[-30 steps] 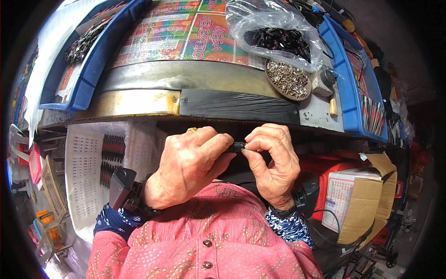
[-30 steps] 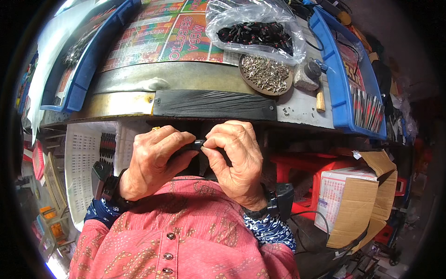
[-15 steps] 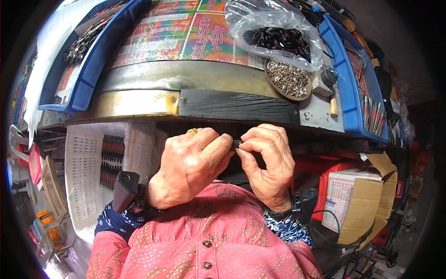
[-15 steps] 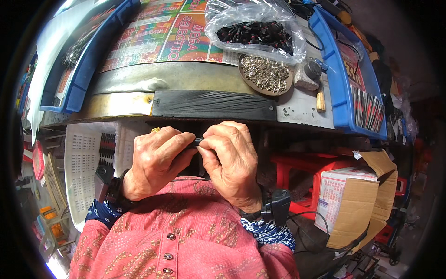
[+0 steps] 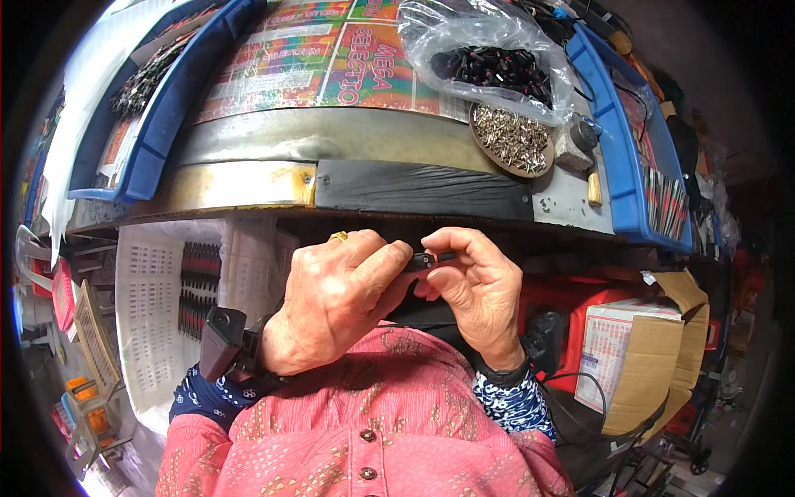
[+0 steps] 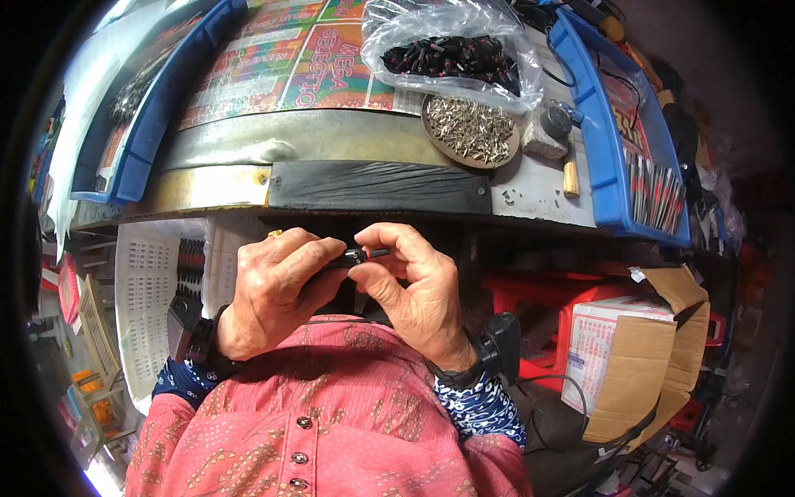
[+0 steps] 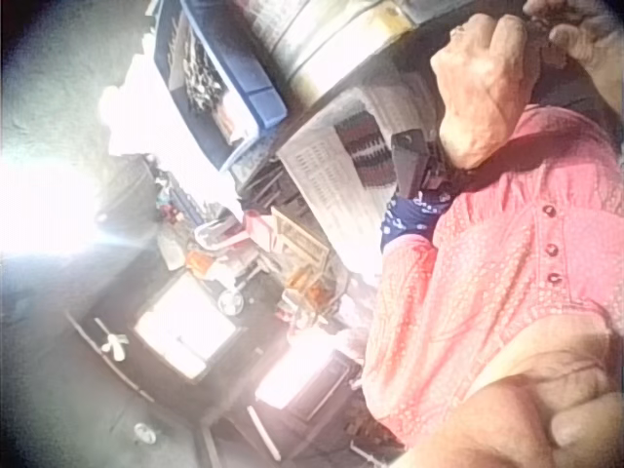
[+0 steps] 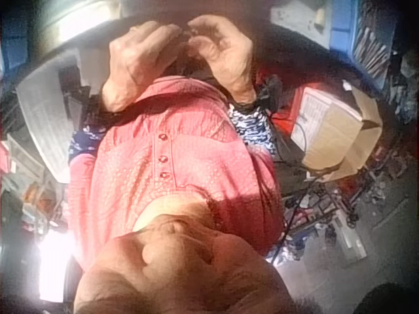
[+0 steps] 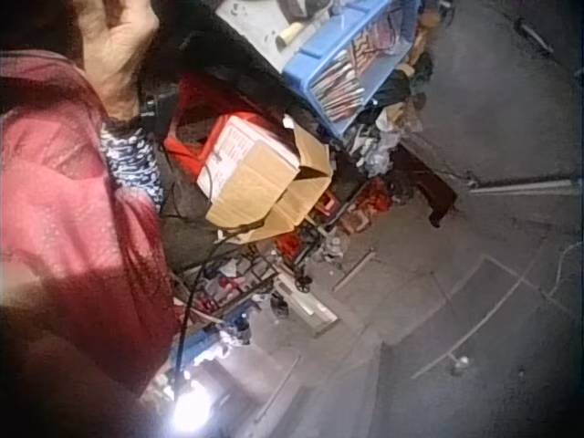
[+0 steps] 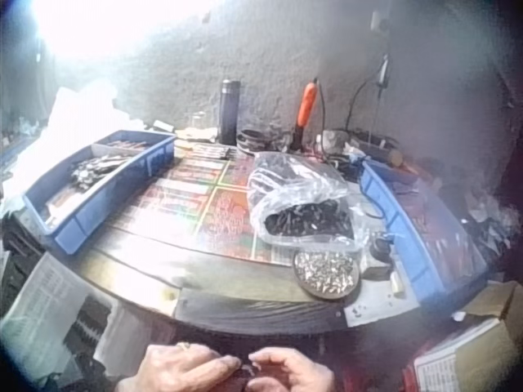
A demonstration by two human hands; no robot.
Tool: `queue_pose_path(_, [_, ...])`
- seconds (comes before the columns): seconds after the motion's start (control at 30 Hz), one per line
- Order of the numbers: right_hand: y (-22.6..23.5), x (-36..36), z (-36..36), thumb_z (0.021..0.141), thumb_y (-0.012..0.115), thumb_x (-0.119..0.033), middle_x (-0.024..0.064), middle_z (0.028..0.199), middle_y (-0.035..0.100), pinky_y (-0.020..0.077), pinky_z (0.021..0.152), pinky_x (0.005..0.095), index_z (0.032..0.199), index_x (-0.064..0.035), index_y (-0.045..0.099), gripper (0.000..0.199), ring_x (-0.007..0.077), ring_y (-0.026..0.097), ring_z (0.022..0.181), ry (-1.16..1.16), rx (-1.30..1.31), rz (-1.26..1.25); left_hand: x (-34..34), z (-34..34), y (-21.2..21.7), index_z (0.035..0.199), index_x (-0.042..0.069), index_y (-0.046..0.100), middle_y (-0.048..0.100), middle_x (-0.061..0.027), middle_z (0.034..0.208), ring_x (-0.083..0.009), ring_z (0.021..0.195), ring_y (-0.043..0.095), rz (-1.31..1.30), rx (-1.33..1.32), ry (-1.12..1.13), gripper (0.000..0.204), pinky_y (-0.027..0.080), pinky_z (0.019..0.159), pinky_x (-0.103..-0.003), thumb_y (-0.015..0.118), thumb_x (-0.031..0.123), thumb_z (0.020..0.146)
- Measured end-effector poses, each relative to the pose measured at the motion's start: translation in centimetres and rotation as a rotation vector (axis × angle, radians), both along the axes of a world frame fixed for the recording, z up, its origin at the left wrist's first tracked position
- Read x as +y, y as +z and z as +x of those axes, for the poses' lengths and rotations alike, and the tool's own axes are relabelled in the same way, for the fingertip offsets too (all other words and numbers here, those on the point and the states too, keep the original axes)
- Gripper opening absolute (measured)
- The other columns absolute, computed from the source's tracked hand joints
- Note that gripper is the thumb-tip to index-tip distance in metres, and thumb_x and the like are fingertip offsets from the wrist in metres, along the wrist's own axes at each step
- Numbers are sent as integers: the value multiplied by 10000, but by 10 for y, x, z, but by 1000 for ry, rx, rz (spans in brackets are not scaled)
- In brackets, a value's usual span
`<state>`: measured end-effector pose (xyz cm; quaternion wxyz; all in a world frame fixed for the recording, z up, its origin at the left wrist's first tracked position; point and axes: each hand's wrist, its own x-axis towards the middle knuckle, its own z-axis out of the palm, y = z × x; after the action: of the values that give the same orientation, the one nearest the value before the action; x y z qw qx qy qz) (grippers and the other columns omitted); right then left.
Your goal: The person assembles small key fobs by inserting metal pins into black plastic housings. They repeatedly pick a housing and a pin, insert the pin, and place the assembled unit into a blue tray. A hammer is briefly used to tap a pin into place.
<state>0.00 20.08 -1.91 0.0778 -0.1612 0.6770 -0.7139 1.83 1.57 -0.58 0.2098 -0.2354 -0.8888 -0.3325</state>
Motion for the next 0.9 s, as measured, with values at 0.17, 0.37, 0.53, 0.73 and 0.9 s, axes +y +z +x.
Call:
queue_pose_path(0.17, [7, 1, -1, 940, 671, -118, 20, 812, 645, 484, 587, 186, 1078, 10, 617, 196, 47, 583, 661, 55, -236, -14, -2, 2, 0, 968, 40, 657, 603, -82, 736, -249, 605, 607, -19, -35, -26, 309, 467, 525, -351, 791, 78, 693])
queue_pose_path(0.37, [2, -6, 4, 901, 691, -24, 21, 825, 645, 497, 584, 189, 1030, 1, 618, 150, 49, 592, 663, -34, -160, -64, 1, 1, -4, 962, 62, 619, 550, -64, 726, -240, 620, 592, -58, 46, -10, 297, 465, 509, -361, 763, 124, 711])
queue_pose_path(0.53, [-6, -7, 5, 892, 718, -74, 29, 839, 647, 512, 599, 200, 1038, -5, 633, 183, 60, 606, 677, -78, -36, -68, 2, -1, -3, 973, 59, 622, 554, -63, 728, -238, 618, 592, -56, 61, -11, 304, 469, 512, -359, 761, 127, 712])
queue_pose_path(0.73, [-15, -5, 3, 887, 725, -190, 34, 834, 653, 504, 586, 198, 1037, -6, 640, 252, 69, 607, 665, -19, -70, -236, -5, -2, 3, 965, 25, 660, 599, -87, 722, -257, 597, 589, 66, -61, -88, 290, 456, 527, -364, 772, 72, 702])
queue_pose_path(0.9, [-13, -4, 0, 896, 717, -246, 25, 813, 645, 493, 564, 193, 1026, -14, 633, 279, 60, 596, 651, 51, -164, -286, -5, -2, 3, 960, 30, 664, 590, -86, 708, -263, 575, 563, 117, -101, -92, 274, 433, 516, -366, 765, 55, 706])
